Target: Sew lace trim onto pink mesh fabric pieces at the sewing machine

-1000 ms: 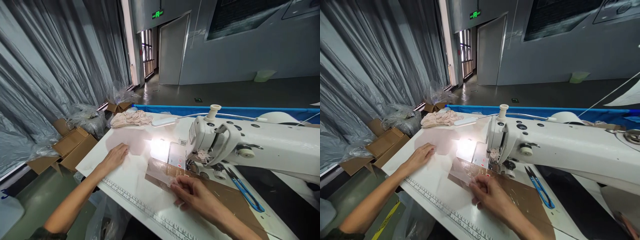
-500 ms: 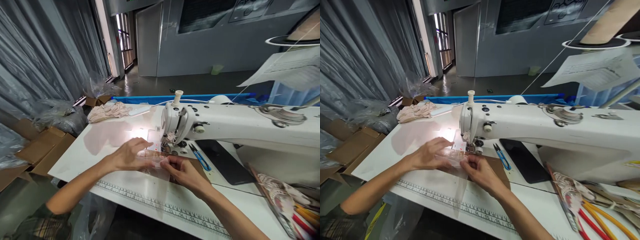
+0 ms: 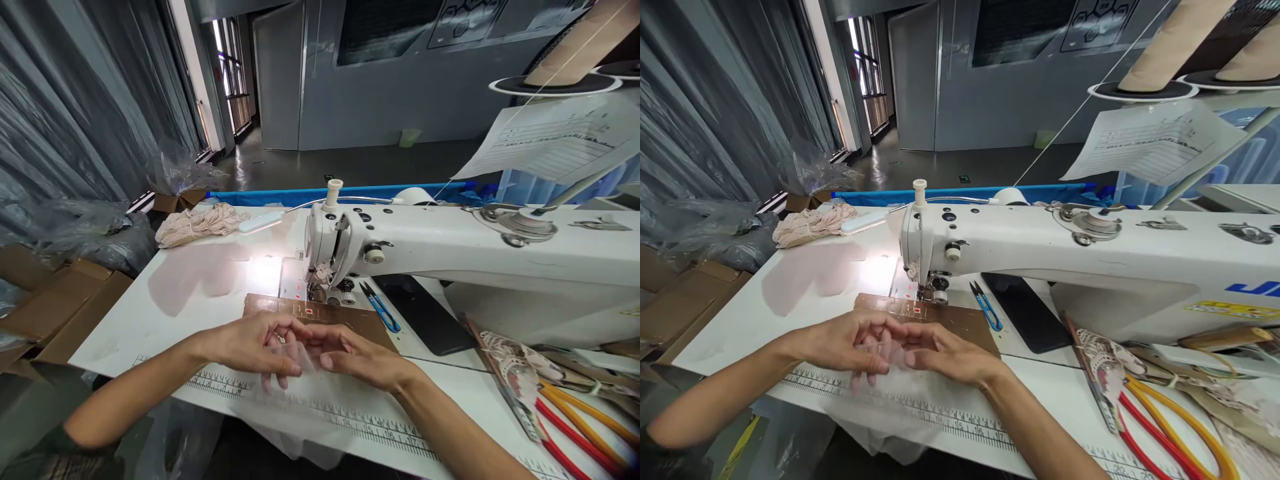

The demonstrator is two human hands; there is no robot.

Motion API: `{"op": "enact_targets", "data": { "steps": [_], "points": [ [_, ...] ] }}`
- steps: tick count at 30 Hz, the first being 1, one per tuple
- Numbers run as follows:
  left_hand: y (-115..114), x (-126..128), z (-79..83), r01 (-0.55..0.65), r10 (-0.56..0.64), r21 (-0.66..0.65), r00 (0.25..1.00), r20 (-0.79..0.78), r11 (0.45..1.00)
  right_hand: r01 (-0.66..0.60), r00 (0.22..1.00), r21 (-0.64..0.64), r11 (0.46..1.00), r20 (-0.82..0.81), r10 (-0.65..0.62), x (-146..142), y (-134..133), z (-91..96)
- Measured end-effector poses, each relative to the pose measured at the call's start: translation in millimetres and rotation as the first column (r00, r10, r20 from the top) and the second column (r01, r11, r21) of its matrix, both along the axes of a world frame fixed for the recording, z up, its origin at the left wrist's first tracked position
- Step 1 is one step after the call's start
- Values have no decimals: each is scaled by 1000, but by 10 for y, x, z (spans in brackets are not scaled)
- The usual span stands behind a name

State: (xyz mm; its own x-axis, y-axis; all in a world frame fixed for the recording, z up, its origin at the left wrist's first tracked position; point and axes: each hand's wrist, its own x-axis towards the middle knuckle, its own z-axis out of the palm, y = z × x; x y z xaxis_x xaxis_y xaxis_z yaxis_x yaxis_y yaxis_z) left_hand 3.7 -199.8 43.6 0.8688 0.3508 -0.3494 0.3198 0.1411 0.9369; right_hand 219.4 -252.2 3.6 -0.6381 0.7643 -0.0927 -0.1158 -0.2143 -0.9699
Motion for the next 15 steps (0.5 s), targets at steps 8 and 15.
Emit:
{"op": "enact_targets", "data": {
  "steps": [8,15],
  "points": [
    [554,-173,-66,-36,92,432,990,-110,901,96,966,-149,984,252,-56,-10,131,-35],
    [665,-95,-348,-379,414,336,910,-35,862,514,765,-31,857,469,-442,222,291,-226]
  ]
}}
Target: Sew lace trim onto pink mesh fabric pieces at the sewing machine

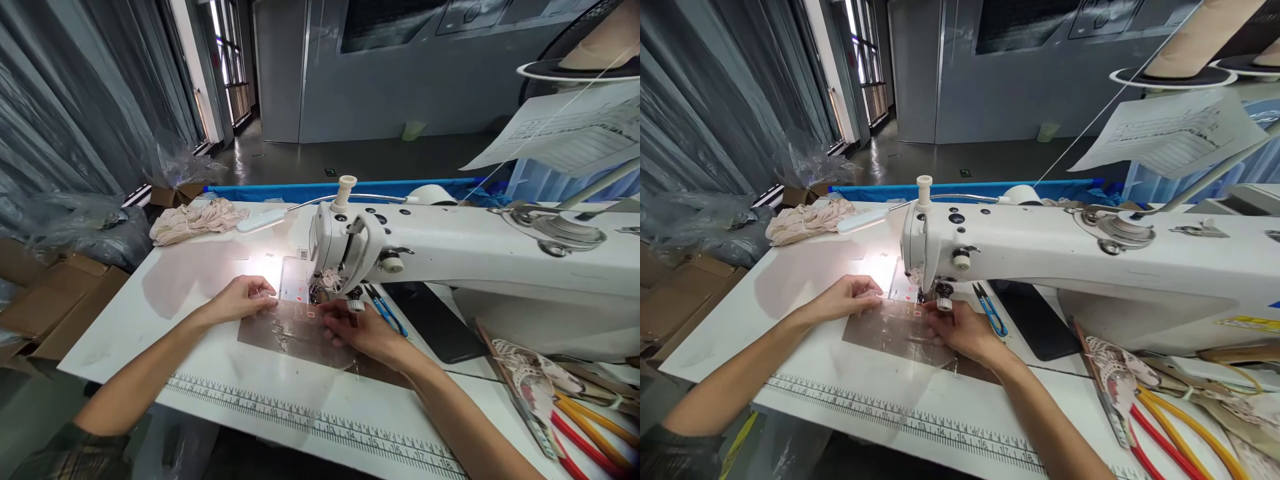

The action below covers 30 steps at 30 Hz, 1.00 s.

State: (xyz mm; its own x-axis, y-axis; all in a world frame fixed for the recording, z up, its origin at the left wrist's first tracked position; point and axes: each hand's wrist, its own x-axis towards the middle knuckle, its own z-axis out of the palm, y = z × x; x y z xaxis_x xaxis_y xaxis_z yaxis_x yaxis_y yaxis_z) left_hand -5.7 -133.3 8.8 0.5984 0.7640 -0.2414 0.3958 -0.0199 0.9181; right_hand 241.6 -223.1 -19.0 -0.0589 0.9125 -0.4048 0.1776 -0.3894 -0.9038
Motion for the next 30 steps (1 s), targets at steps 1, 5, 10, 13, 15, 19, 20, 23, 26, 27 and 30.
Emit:
{"op": "enact_targets", "data": {
  "steps": [1,5,10,13,15,19,20,23,26,27,30],
  "points": [
    [-10,20,-22,-46,46,2,998,48,999,15,1000,24,1000,20,-15,-1,7,-16],
    [-49,73,-91,-201,201,-22,957,212,979,75,997,73,995,-24,-73,-14,-5,-55],
    [-98,118,-146,-315,363,-182,848,386,931,140,985,63,988,-113,-132,21,-16,-132],
    [-130,142,-118,-257,427,-376,758,493,890,156,977,64,986,-154,-145,29,-21,-108],
    [-147,150,-91,-188,456,-478,708,539,858,168,971,49,985,-183,-156,24,-30,-56],
    [-160,147,-85,-98,485,-560,635,602,823,199,953,10,980,-237,-191,21,-41,-24],
    [-159,146,-96,-95,491,-564,621,611,821,207,948,7,978,-248,-199,24,-38,-46],
    [-144,152,-145,-130,517,-562,596,614,817,219,944,38,975,-261,-201,27,-17,-152],
    [-105,170,-204,-162,513,-533,597,617,830,201,959,113,973,-226,-172,-12,9,-210],
    [-91,176,-219,-169,504,-517,599,622,839,190,964,135,972,-212,-159,-38,10,-201],
    [-96,169,-207,-206,481,-465,626,613,861,146,982,193,970,-144,-119,-138,-64,-82]
  ]
}}
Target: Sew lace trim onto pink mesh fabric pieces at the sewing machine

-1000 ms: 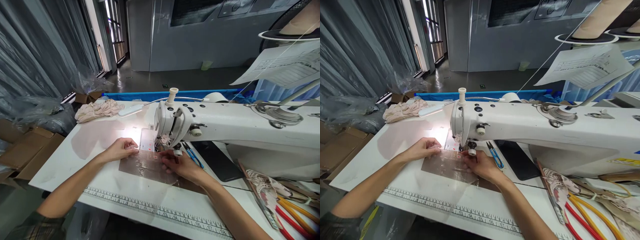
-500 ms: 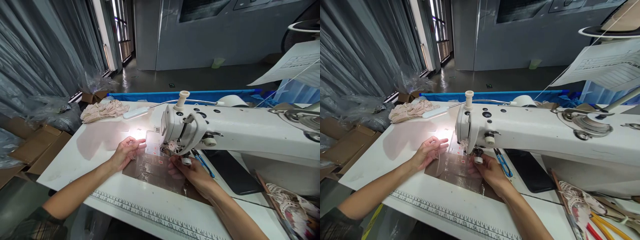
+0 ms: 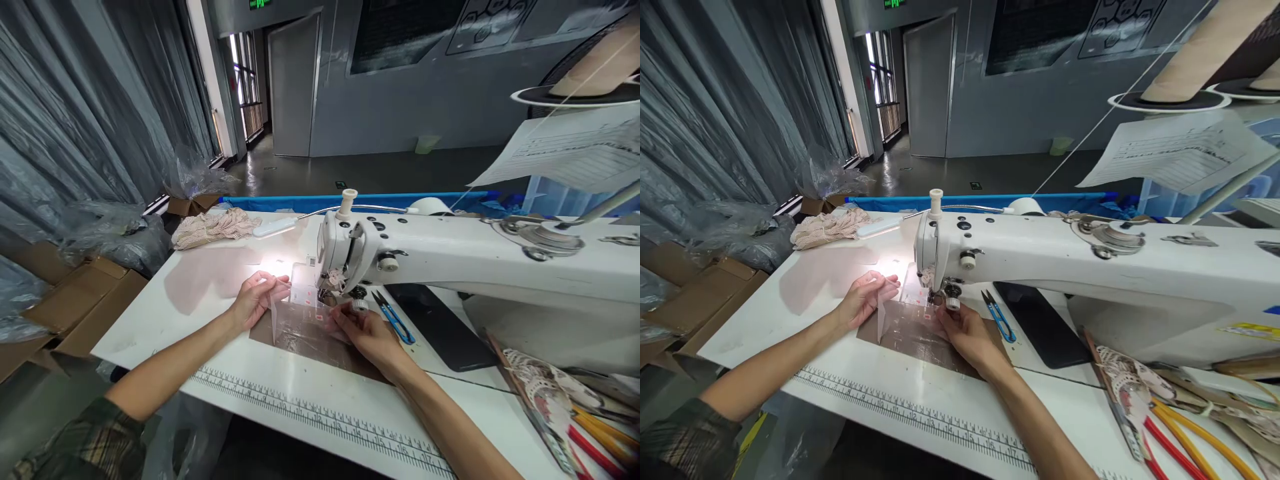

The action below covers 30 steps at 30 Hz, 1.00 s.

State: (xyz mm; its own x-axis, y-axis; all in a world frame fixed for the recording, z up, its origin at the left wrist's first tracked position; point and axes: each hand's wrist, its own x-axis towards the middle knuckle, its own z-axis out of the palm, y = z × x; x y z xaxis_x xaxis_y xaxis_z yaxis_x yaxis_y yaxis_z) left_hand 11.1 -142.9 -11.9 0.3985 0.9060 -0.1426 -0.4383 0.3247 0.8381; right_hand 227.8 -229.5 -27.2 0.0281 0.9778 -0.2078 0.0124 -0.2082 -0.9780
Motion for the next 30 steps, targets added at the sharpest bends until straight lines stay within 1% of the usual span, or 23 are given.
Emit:
{"op": "enact_targets", "data": {
  "steps": [2,3,5,6,7,8,9,10,11,12,13,14,15,16,18,19,21,23,25,27,28,29,30],
  "points": [
    [-88,-48,79,27,-25,21,996,-83,999,-72,996,6,997,48,71,-48,-149,140],
    [-164,-89,140,70,-64,33,988,-140,997,-131,990,-12,991,50,132,-55,-254,219],
    [-364,-199,289,227,-205,52,939,-276,972,-296,955,-110,949,-45,293,-26,-493,377],
    [-474,-262,366,332,-290,71,895,-340,941,-374,927,-161,913,-107,360,10,-606,445],
    [-576,-320,438,451,-387,68,826,-409,890,-444,895,-201,873,-150,421,55,-699,500],
    [-663,-370,498,535,-453,51,758,-470,843,-490,871,-230,841,-174,459,106,-761,536],
    [-726,-404,541,586,-479,39,697,-533,809,-501,865,-246,830,-171,472,155,-785,551],
    [-758,-418,563,619,-475,43,644,-600,785,-478,879,-245,844,-139,457,199,-770,543],
    [-758,-412,564,632,-435,71,605,-667,771,-415,910,-227,881,-78,408,232,-716,514],
    [-726,-388,542,635,-359,129,580,-731,762,-332,941,-195,923,7,339,252,-631,469],
    [-665,-348,501,630,-251,214,564,-787,746,-220,966,-151,964,104,237,258,-524,415],
    [-583,-299,445,624,-126,310,554,-823,717,-114,966,-111,987,218,137,252,-406,357],
    [-487,-249,379,614,18,413,545,-838,673,-26,934,-62,998,355,47,238,-289,303],
    [-386,-202,307,609,145,490,526,-838,624,32,871,-9,999,491,-23,219,-182,256],
    [-205,-135,170,620,300,563,483,-823,547,102,745,69,992,655,-122,188,-32,198],
    [-136,-119,112,623,361,592,469,-806,512,119,708,89,989,691,-147,181,3,187],
    [-55,-114,31,627,460,644,459,-760,438,125,691,100,987,705,-159,191,0,190],
    [-45,-124,-2,645,500,682,488,-715,346,88,686,85,993,718,-122,229,-71,209],
    [-88,-127,-2,690,416,681,560,-716,245,36,689,47,998,722,-59,283,-156,218],
    [-159,-117,5,742,229,658,623,-748,130,4,719,11,1000,695,-11,342,-211,202],
    [-197,-110,5,760,128,645,634,-763,84,6,740,6,1000,673,-9,370,-220,184],
    [-233,-105,-1,770,42,635,634,-772,54,24,758,16,1000,652,-29,396,-219,162],
    [-265,-102,-11,779,-23,626,627,-779,41,52,772,37,998,633,-64,419,-210,140]
  ]
}}
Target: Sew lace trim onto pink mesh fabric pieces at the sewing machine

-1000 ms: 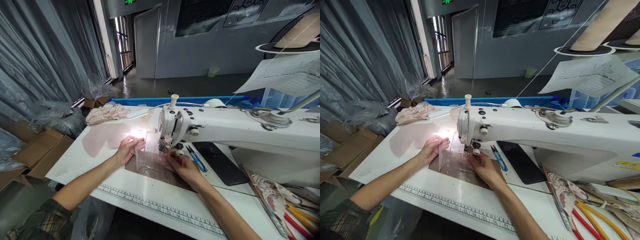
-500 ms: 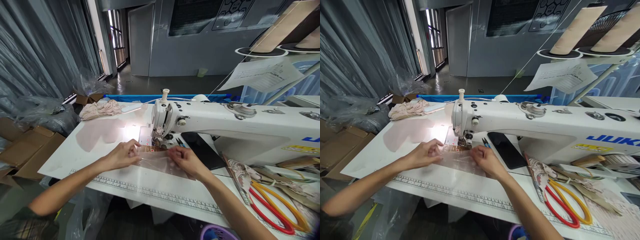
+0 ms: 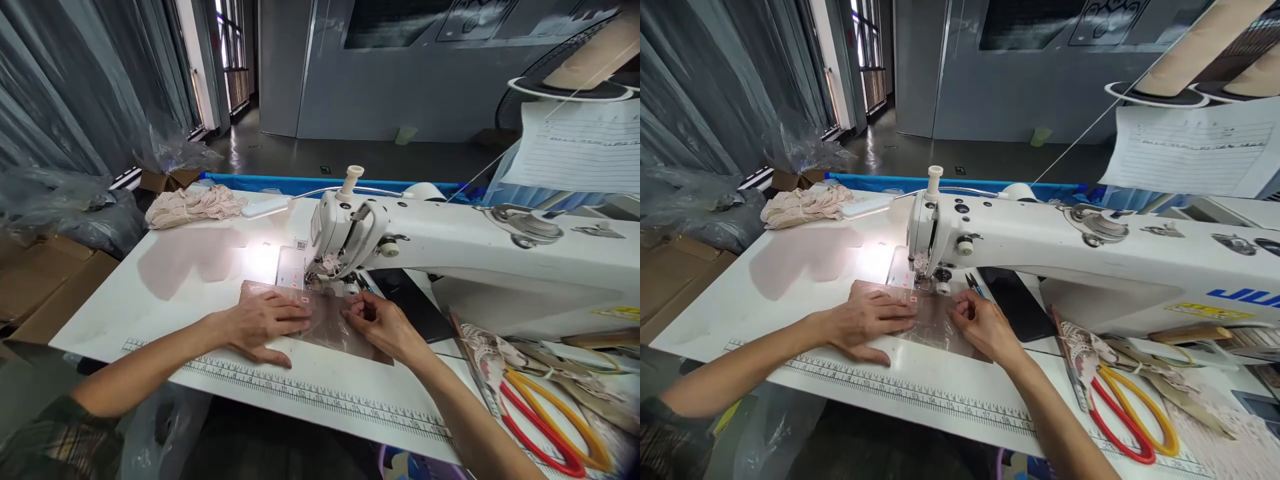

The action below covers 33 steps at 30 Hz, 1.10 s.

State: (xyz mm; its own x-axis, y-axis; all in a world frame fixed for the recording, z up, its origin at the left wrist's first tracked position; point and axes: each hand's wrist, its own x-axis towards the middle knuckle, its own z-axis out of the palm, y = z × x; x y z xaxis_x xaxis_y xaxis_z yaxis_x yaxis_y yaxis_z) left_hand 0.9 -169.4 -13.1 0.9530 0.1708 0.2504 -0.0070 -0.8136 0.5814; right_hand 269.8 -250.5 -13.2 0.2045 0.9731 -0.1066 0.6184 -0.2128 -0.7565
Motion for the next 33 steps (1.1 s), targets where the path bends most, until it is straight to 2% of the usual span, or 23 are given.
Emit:
{"op": "enact_targets", "data": {
  "steps": [2,4,7,10,12,13,15,17,18,19,20,22,23,24,25,28,30,33],
  "points": [
    [-46,-5,-33,28,-30,-50,999,-28,998,56,997,57,997,-53,-53,29,26,-32],
    [-65,-19,-68,23,-26,-45,996,-81,999,66,985,75,995,-164,-53,21,39,-32],
    [-54,-37,-84,5,-6,-12,996,-93,1000,25,920,-14,1000,-391,-28,-87,25,27],
    [-13,-54,-38,-87,88,-45,995,36,995,0,834,-106,994,-549,-58,-326,22,119],
    [21,-81,9,-182,200,-197,977,77,963,-12,768,-141,990,-635,-81,-535,50,183],
    [39,-98,31,-220,251,-323,966,56,921,-22,730,-145,989,-678,-83,-638,72,214],
    [73,-134,66,-264,292,-577,955,-46,773,-117,657,-107,987,-754,-3,-802,122,265],
    [98,-160,87,-322,305,-713,939,-158,623,-256,610,-27,966,-780,140,-864,163,285],
    [105,-167,91,-370,329,-728,921,-207,578,-300,616,5,954,-763,198,-849,173,276],
    [109,-172,93,-423,364,-720,898,-249,550,-313,656,22,950,-718,233,-806,173,253],
    [109,-174,92,-476,405,-701,869,-283,531,-299,731,28,954,-636,248,-743,163,217],
    [102,-179,85,-559,473,-649,818,-328,516,-253,899,59,966,-355,258,-590,116,119],
    [98,-182,82,-585,496,-621,800,-337,522,-273,941,106,956,-175,289,-519,83,66],
    [94,-187,80,-603,514,-593,788,-339,533,-333,941,166,928,-8,339,-460,49,15],
    [93,-192,79,-616,529,-567,779,-336,546,-419,907,222,880,140,397,-418,18,-30],
    [103,-200,73,-645,575,-497,757,-310,581,-647,735,276,711,473,486,-380,-19,-122],
    [125,-198,59,-665,607,-466,738,-294,583,-688,655,241,685,613,441,-386,18,-146],
    [176,-189,20,-664,616,-481,735,-283,572,-671,623,197,715,672,400,-369,120,-149]
  ]
}}
